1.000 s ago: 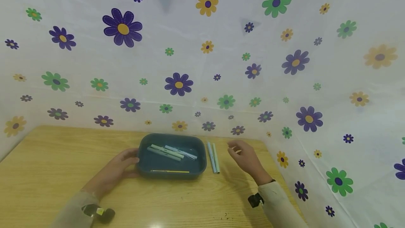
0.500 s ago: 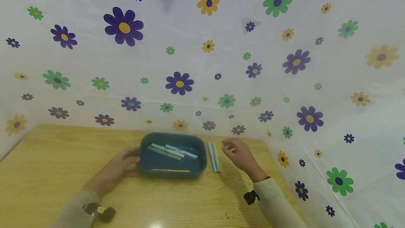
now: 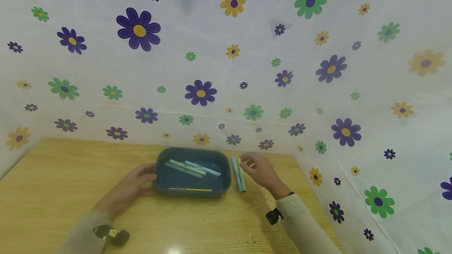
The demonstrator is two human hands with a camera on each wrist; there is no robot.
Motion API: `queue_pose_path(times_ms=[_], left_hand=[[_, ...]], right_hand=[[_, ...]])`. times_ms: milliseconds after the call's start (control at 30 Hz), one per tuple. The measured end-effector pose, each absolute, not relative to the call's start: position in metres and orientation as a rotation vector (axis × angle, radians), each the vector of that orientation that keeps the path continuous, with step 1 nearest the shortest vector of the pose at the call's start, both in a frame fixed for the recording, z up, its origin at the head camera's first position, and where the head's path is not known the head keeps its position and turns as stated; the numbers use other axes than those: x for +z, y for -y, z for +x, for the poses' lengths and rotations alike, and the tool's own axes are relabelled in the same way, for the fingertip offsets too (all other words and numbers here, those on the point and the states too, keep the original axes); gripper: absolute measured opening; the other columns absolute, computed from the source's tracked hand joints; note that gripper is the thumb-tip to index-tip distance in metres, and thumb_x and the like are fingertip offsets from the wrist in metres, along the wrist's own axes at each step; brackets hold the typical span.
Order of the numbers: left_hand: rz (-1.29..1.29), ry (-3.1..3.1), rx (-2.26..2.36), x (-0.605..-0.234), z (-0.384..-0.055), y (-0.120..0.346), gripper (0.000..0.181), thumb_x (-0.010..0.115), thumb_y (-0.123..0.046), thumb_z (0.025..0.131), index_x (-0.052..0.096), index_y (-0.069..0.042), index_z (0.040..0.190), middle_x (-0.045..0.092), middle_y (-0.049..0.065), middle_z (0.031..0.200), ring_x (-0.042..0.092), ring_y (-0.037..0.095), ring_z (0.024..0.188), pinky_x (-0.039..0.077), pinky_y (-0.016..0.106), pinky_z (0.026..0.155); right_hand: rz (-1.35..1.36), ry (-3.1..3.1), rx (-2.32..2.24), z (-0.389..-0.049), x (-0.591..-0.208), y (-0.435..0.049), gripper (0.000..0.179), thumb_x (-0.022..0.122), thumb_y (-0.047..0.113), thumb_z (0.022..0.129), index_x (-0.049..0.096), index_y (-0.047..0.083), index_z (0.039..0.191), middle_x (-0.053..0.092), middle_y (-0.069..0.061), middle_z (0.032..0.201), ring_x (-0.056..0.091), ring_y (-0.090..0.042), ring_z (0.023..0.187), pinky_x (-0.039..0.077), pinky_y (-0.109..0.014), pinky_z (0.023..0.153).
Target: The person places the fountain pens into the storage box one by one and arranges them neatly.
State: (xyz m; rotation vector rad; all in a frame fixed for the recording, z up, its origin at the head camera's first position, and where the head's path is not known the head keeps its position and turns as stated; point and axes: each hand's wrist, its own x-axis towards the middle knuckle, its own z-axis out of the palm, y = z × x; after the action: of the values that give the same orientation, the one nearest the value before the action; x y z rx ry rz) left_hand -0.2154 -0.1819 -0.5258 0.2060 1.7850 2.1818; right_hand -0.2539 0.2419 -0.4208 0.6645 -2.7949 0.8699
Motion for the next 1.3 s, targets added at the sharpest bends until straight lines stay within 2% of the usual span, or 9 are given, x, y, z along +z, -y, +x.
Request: queue_pose_path(times_ms=[233, 533, 800, 1100, 1300], left_hand=[[0.229, -1.794, 2.180, -0.524, -0.214, 0.182, 0.060, 0.056, -0.027, 0.095, 0.029, -0.008, 0.146, 0.030, 0.016, 0.147, 0.053, 0.035, 0.119, 0.052, 0.047, 0.092], [0.238, -1.791, 2.188, -0.524, -0.214, 0.183, 0.060, 0.056, -0.027, 0.095, 0.030, -0.007, 0.145, 0.030, 0.017, 0.147, 0.053, 0.036, 0.119, 0.052, 0.048, 0.092], [0.238, -1.782, 2.193, -0.526, -0.215, 0.183, 0.059, 0.056, -0.026, 0.095, 0.030, -0.007, 0.145, 0.030, 0.017, 0.147, 0.052, 0.035, 0.120, 0.052, 0.048, 0.092], [0.239, -1.783, 2.188, -0.524, -0.215, 0.183, 0.060, 0.056, -0.027, 0.095, 0.029, -0.007, 0.145, 0.029, 0.017, 0.147, 0.052, 0.035, 0.120, 0.053, 0.049, 0.091], [0.222, -1.768, 2.199, -0.527, -0.217, 0.183, 0.059, 0.058, -0.025, 0.094, 0.032, -0.008, 0.144, 0.031, 0.015, 0.147, 0.053, 0.034, 0.119, 0.053, 0.048, 0.091]], right_hand=[[0.718, 2.781, 0.889, -0.258, -0.424, -0.227, 0.018, 0.062, 0.026, 0.093, 0.064, 0.026, 0.111, 0.063, 0.008, 0.106, 0.060, -0.006, 0.086, 0.056, -0.026, 0.072], [0.829, 2.774, 0.857, -0.259, -0.424, -0.205, 0.020, 0.062, 0.024, 0.093, 0.066, 0.014, 0.110, 0.063, 0.007, 0.105, 0.059, -0.006, 0.083, 0.056, -0.024, 0.069], [0.875, 2.817, 0.904, -0.257, -0.429, -0.194, 0.028, 0.061, 0.027, 0.094, 0.064, 0.012, 0.117, 0.062, 0.007, 0.109, 0.059, -0.006, 0.091, 0.055, -0.027, 0.077], [0.909, 2.845, 0.841, -0.257, -0.434, -0.177, 0.027, 0.063, 0.027, 0.092, 0.065, 0.011, 0.114, 0.063, 0.005, 0.110, 0.060, -0.008, 0.098, 0.054, -0.028, 0.085], [0.981, 2.847, 0.840, -0.255, -0.437, -0.164, 0.027, 0.064, 0.025, 0.091, 0.066, 0.007, 0.111, 0.065, -0.001, 0.108, 0.061, -0.014, 0.097, 0.054, -0.030, 0.084]])
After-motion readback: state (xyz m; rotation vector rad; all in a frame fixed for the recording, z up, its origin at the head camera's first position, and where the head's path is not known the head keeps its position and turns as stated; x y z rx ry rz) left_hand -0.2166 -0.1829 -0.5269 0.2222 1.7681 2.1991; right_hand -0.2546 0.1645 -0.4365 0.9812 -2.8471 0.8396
